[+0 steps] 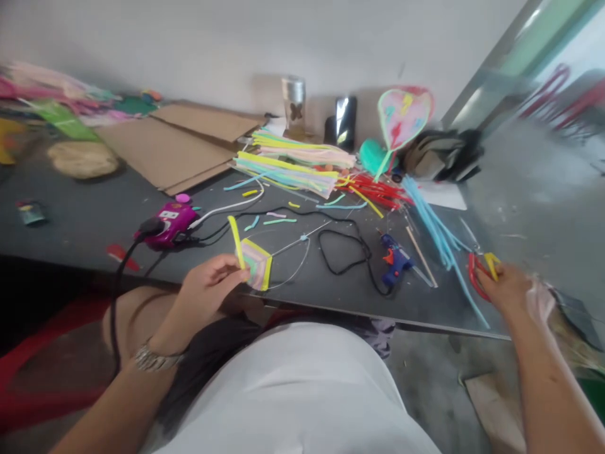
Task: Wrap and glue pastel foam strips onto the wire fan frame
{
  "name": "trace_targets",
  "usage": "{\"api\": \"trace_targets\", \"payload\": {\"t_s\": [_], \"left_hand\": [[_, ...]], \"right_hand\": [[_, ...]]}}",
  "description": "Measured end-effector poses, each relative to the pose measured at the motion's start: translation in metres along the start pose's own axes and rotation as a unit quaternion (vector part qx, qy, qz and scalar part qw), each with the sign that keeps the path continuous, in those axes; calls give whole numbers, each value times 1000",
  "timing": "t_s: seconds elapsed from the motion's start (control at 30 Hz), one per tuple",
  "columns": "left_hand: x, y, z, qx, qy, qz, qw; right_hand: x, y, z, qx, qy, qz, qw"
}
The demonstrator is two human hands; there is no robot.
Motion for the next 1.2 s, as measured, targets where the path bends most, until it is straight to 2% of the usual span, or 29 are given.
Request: {"api": "trace_targets", "payload": {"t_s": [0.1, 0.13, 0.23, 0.3, 0.37, 0.4, 0.47, 0.5, 0.57, 0.63, 0.7, 0.8, 0.9, 1.2], "left_hand": [[1, 4, 0, 17, 36, 18, 999], [0, 5, 0, 19, 48, 18, 998], [-2, 10, -2, 23, 79, 23, 996], [-5, 15, -3, 29, 94, 36, 995], [-11, 21, -2, 26, 114, 59, 991], [-15, 24, -1, 21, 124, 73, 989], [-26, 31, 2, 4, 140, 89, 986], [-32, 35, 4, -6, 143, 88, 986], [-42, 41, 8, -27, 141, 75, 987], [-48, 47, 10, -56, 127, 67, 988], [-49, 52, 9, -95, 105, 65, 988], [-45, 56, 3, -148, 80, 59, 984], [-42, 57, -7, -161, 93, 62, 981], [-35, 50, -12, -90, 166, 128, 974]], "right_hand": [[11, 4, 15, -122, 59, -45, 990], [15, 6, 17, -136, 58, -57, 987], [30, 10, 18, -118, 17, -71, 990], [39, 12, 8, -97, -10, -51, 994], [44, 20, -22, -71, -46, -4, 996], [44, 28, -47, -51, -81, 22, 995], [42, 54, -115, 16, -150, 18, 988], [39, 70, -153, 72, -251, -17, 965], [36, 102, -228, 164, -423, -143, 880], [35, 124, -285, 167, -539, -231, 793], [34, 132, -319, 147, -601, -299, 727], [33, 128, -340, 131, -641, -364, 663], [32, 123, -348, 125, -661, -383, 633], [37, 123, -368, 151, -663, -341, 649]]}}
Point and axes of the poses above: each hand's wrist, its own y-axis away from the middle knuckle, its own x-axis out of the back of the hand, z = x × y, the point moved 1 cm from there along -y, towards the middle knuckle, and after that the axes turned 14 degrees about y, right-handed, at the moved point
